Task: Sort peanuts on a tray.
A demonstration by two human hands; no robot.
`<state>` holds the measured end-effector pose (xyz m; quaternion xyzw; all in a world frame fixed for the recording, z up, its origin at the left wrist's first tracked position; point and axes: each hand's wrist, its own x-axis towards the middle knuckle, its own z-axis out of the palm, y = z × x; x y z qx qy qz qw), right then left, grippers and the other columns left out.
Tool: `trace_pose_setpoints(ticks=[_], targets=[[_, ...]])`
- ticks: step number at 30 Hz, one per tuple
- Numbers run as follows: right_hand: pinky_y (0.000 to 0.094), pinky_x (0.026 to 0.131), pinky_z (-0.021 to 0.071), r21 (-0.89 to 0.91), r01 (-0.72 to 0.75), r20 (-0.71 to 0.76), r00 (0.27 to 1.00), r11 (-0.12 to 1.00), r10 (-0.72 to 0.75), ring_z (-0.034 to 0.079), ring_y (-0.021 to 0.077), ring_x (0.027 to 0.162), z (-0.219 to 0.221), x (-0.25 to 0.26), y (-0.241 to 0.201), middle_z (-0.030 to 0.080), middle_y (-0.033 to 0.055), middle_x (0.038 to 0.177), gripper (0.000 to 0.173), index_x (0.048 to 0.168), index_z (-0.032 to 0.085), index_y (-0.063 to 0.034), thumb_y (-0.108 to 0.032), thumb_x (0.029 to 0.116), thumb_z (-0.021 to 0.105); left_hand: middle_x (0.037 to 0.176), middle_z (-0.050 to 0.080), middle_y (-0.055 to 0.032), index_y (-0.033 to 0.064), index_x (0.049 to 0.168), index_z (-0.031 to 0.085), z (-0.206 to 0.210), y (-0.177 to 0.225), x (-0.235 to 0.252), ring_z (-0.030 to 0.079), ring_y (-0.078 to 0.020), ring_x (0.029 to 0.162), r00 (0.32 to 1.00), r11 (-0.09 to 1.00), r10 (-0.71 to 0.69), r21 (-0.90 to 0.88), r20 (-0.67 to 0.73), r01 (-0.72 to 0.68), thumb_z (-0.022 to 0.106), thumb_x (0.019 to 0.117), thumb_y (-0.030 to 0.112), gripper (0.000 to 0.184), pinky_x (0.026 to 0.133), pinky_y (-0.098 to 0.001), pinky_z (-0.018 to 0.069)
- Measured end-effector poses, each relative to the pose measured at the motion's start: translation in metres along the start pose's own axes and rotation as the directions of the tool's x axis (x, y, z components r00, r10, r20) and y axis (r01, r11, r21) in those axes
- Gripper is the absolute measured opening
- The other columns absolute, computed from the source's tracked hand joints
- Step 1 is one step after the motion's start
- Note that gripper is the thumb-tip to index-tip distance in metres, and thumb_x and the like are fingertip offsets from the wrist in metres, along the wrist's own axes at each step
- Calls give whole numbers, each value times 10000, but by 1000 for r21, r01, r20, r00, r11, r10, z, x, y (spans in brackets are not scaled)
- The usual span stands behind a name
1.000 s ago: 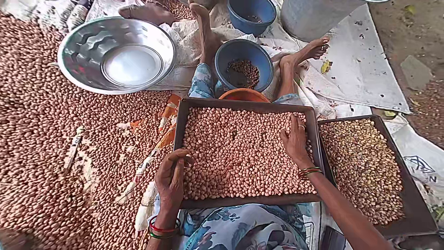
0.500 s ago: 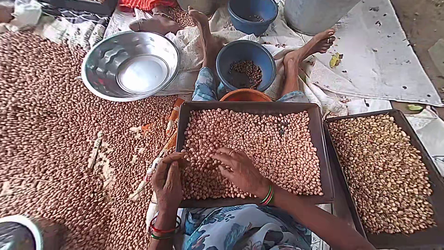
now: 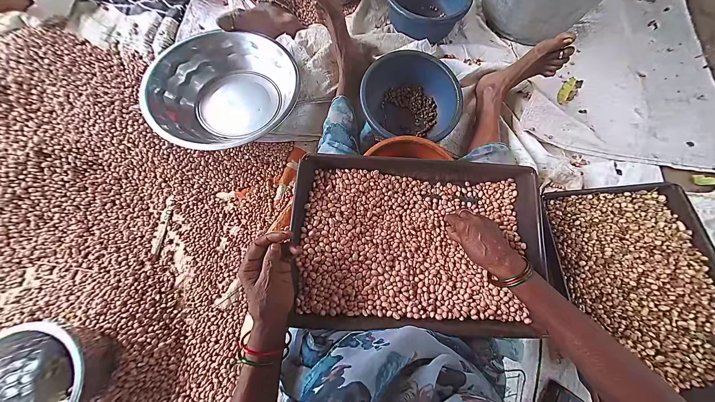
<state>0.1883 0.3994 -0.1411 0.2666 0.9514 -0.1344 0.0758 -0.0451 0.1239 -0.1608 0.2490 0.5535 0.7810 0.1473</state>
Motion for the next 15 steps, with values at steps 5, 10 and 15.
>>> trace_pose_setpoints(ticks=[5, 10, 15], targets=[[540, 754, 522, -3, 4, 236, 972, 1000, -3, 685, 400, 875, -35, 20, 0, 679, 217, 892, 143, 1000, 679, 43, -94, 990, 637, 1040, 744, 67, 200, 1066, 738, 0, -2, 1, 694, -45, 837, 1000, 999, -3, -43, -19, 2, 503, 1050, 135, 245, 792, -217, 587], [514, 771, 549, 364, 61, -286, 957, 929, 50, 674, 347, 910, -94, 35, 2, 608, 240, 1282, 478, 1390, 499, 8, -238, 1012, 657, 1032, 734, 76, 201, 1079, 735, 0, -3, -1, 682, -37, 826, 999, 1000, -3, 7, -35, 3, 493, 1061, 143, 250, 794, -215, 582], [670, 1054, 367, 468, 246, 143, 927, 849, -347, 459, 400, 1413, -20, -6, -77, 543, 187, 1480, 470, 1324, 679, -114, -296, 899, 763, 1046, 731, 96, 227, 1068, 735, 3, -3, 2, 679, -22, 827, 1000, 1000, -6, 14, -23, 7, 500, 1056, 147, 249, 776, -202, 579]])
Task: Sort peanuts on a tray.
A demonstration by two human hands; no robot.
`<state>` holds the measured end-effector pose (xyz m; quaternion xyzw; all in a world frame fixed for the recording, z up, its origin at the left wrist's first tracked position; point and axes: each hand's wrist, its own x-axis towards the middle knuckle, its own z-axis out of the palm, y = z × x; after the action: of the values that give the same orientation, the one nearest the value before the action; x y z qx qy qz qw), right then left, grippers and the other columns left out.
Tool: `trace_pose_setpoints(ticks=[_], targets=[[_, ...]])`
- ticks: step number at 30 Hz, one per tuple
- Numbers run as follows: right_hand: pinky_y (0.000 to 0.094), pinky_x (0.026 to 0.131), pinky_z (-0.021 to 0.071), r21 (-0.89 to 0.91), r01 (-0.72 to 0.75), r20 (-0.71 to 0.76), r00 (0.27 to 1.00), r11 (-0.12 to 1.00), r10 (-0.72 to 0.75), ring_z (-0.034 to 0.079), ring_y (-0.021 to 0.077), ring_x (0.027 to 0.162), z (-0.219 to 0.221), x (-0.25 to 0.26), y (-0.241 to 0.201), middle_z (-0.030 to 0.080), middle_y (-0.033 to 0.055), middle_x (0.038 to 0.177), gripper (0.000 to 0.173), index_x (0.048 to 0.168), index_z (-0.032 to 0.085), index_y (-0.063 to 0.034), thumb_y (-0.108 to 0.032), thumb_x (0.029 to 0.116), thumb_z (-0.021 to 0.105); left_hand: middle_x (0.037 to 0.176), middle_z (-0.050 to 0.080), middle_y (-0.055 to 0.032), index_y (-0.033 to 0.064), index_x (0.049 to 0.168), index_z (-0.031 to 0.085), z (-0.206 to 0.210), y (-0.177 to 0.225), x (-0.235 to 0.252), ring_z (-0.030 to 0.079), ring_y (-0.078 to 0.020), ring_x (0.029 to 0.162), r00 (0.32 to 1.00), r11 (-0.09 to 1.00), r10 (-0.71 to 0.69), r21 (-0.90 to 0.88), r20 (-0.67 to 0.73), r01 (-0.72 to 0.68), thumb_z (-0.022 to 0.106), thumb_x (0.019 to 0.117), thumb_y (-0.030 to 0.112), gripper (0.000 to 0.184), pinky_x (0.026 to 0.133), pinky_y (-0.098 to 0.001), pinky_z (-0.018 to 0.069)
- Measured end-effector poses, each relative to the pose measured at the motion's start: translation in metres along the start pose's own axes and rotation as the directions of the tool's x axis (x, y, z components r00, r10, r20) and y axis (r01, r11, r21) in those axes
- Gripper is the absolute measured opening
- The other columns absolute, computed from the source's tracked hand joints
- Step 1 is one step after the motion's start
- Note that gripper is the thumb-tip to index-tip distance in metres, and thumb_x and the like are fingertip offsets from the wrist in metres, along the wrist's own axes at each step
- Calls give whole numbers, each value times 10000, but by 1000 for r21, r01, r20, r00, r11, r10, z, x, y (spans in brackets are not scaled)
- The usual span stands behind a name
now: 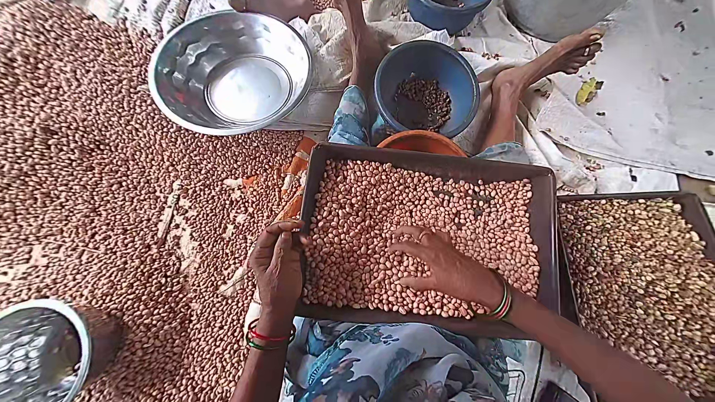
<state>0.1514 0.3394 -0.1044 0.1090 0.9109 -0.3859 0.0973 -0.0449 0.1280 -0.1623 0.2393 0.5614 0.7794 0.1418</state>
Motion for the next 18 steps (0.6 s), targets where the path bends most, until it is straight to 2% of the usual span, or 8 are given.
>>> trace_pose_setpoints(ticks=[1, 3, 6, 8, 10, 13, 16, 18], targets=[[725, 1079, 266, -70, -24, 142, 989, 997, 34, 333, 416, 1499, 17, -3, -3, 501, 171, 1531, 437, 1308, 686, -143, -277, 898, 757, 1053, 731, 96, 231, 1070, 736, -1, 0, -1, 680, -21, 828, 1000, 1000, 1, -2, 2, -1, 507, 1056, 155, 242, 774, -199, 580], [771, 1070, 208, -192, -93, 179, 976, 977, 128, 239, 449, 1534, 25, -11, 6, 498, 155, 1544, 353, 1208, 733, -151, -167, 857, 771, 1051, 726, 92, 221, 1078, 730, -3, 1, -2, 674, -18, 815, 1000, 1000, -2, -2, -2, 2, 511, 1054, 156, 229, 769, -198, 576], [805, 1054, 206, -330, -349, -148, 937, 877, 316, 212, 523, 1517, -3, -28, 42, 495, 188, 1543, 325, 1151, 778, -125, -9, 847, 762, 1048, 723, 91, 218, 1079, 730, -4, 1, -2, 670, -16, 809, 1000, 1000, -11, -16, -7, 11, 515, 1052, 157, 224, 764, -194, 574], [818, 981, 256, -369, -435, -412, 869, 821, 275, 273, 581, 1467, -22, -50, 62, 481, 239, 1538, 309, 1118, 774, -78, 58, 850, 701, 1054, 727, 99, 229, 1077, 733, -2, 0, -1, 673, -13, 815, 1000, 1000, -16, -25, -2, 16, 511, 1054, 164, 232, 765, -192, 574], [770, 886, 381, -338, -430, -477, 845, 837, 241, 510, 575, 1271, -29, -70, 57, 592, 298, 1356, 241, 1105, 758, -15, 41, 899, 644, 1057, 722, 98, 226, 1081, 728, -4, 0, -2, 669, -12, 817, 1000, 1000, -10, -27, 1, 10, 504, 1056, 162, 234, 762, -189, 570], [588, 771, 547, -114, -280, -228, 941, 953, 250, 713, 430, 887, -8, -81, 22, 728, 246, 977, 226, 1028, 767, 12, 0, 956, 554, 1062, 725, 104, 235, 1079, 729, -5, -1, -1, 672, -9, 820, 1000, 1000, -1, -20, 1, 1, 511, 1056, 168, 230, 764, -186, 571], [482, 898, 523, 135, -154, 65, 987, 979, 147, 695, 360, 966, 36, -54, -2, 732, 220, 1025, 301, 1149, 741, 24, -20, 972, 501, 1076, 725, 99, 238, 1079, 724, -5, -3, 0, 676, -18, 832, 1000, 1000, 9, -18, 17, -8, 507, 1056, 165, 231, 768, -191, 572], [478, 980, 467, 138, -147, 103, 986, 980, 133, 643, 395, 1068, 50, -22, -14, 701, 259, 1080, 317, 1193, 712, 56, -20, 973, 496, 1069, 726, 102, 234, 1083, 724, -6, -4, 0, 677, -17, 832, 999, 1000, 25, -12, 22, -25, 504, 1056, 161, 233, 769, -190, 573]])
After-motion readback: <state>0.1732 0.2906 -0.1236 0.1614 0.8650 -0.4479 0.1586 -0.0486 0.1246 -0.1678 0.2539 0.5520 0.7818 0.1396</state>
